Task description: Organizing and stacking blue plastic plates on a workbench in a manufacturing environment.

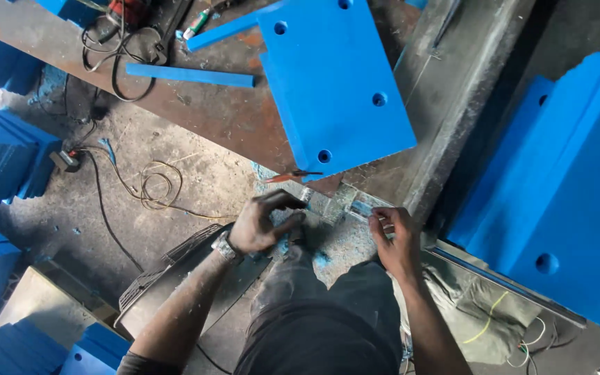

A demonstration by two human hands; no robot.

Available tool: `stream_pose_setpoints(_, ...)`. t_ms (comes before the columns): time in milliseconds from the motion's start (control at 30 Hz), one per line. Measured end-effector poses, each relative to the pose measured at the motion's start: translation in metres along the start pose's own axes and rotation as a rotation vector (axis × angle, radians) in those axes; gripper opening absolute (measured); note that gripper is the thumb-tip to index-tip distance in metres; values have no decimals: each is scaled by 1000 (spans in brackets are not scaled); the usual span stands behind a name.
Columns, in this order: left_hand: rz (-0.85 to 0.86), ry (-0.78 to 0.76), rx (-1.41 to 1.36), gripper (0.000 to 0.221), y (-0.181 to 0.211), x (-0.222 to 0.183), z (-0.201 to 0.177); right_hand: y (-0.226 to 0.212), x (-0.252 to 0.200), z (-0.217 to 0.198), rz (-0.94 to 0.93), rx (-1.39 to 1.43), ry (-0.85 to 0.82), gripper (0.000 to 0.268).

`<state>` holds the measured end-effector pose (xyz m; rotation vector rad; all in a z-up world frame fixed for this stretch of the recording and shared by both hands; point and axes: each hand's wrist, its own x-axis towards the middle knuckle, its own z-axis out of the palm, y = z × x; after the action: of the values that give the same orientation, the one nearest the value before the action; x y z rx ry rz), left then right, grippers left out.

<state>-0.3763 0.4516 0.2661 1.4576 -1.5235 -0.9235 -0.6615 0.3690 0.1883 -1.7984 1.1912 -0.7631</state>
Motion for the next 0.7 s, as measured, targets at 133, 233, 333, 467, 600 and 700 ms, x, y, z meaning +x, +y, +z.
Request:
stream_pose_setpoints(133,-187,221,69,19,-67,-3,-59,17,34,63,220,-39,-139,30)
stream_pose_setpoints(233,-278,246,103,19,-119,10,-85,51,66,98,394,-92,-212,37)
stream_pose_setpoints(333,-324,214,239,20,-163,31,-94,55,101,108,479,-118,-281,45)
stream_pose_setpoints(467,-415,88,475,23,-205,66,-98,80,145,115,467,-161,-370,52)
stream_pose_setpoints(600,-448,22,571,29,-221,122,-115,74,179,122,469,-332,-570,67)
stream_pose_setpoints(700,-415,-93,590,30,-257,160,-127,60,182,122,442,-172,-668,70)
